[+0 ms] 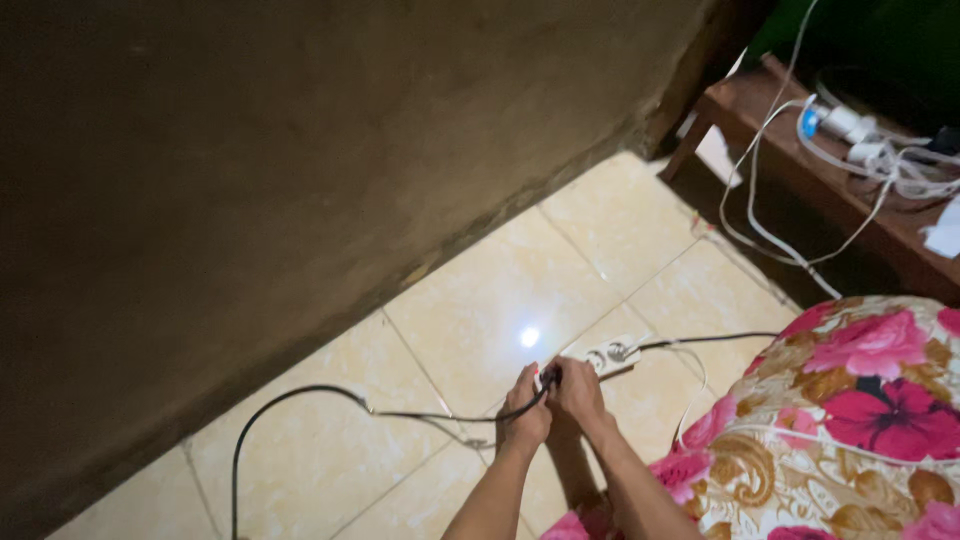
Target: The person assembles a small white table fan by attaching the fan blades to the motor shaft, securing them with a nut, and then plugging the fan into a power strip. The person then turns the fan on to test it.
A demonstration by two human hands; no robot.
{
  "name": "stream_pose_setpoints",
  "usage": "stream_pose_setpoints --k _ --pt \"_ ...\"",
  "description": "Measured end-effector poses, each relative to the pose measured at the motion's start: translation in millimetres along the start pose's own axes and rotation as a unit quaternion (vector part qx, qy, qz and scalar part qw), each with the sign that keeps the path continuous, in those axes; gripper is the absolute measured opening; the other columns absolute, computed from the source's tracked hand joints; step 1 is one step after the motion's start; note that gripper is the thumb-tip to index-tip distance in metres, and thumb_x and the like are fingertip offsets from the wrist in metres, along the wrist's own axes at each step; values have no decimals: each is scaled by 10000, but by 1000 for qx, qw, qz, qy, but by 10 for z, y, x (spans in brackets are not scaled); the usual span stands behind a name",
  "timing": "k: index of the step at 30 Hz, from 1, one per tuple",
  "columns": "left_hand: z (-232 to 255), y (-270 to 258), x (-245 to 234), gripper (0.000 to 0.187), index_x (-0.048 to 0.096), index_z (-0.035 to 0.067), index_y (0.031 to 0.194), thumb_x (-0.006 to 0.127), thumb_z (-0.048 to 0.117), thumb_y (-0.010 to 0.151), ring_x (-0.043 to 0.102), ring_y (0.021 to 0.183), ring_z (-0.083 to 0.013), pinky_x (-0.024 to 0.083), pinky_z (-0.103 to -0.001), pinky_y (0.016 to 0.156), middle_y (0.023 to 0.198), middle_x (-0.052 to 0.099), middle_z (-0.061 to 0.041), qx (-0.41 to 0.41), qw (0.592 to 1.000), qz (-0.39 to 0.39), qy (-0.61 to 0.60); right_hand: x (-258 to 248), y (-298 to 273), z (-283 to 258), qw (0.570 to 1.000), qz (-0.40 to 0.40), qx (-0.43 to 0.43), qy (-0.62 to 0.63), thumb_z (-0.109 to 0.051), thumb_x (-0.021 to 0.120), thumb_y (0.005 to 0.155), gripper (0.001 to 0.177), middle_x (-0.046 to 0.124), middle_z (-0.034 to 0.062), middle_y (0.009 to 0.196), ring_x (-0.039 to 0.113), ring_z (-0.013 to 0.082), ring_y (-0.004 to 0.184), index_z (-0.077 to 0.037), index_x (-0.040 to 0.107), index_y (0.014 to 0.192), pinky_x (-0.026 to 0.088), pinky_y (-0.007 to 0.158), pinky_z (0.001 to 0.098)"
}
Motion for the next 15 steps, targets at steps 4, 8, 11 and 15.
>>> stream_pose_setpoints --k 4,8,11,15 --pt "-44 108 58 550 515 75 1436 620 0 902 546 1303 -405 456 -433 1092 1427 575 -195 75 996 33 -29 -38 22 -25 1000 22 17 3 -8 690 711 106 723 221 772 728 383 775 -21 740 803 586 720 443" --pt "-27 10 70 641 364 85 1536 560 50 927 477 1380 -398 424 -442 1111 1519 482 -198 58 998 5 -15 -26 -26 -48 999 24 41 5 -3 695 700 107 720 218 751 728 374 750 -12 732 799 579 710 445" --pt "64 -325 -58 794 162 66 1594 594 161 934 379 1446 -409 391 -448 1130 1582 351 -228 53 997 -49 27 -40 -52 -55 997 13 78 2 -7 701 715 96 720 210 746 734 354 733 -21 733 805 582 701 442" --pt "-164 -924 -226 913 108 110 1602 685 289 917 365 1469 -367 365 -408 1165 1615 311 -213 13 994 -104 8 0 -73 -32 998 33 46 8 -24 732 693 127 728 193 748 738 331 715 -41 743 819 591 704 420"
Point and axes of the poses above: each hand's wrist, its own y-axis towards the middle knuckle, its own x-axis out of the palm, z = x × y, the point moved 7 cm from there along y, towards the middle knuckle
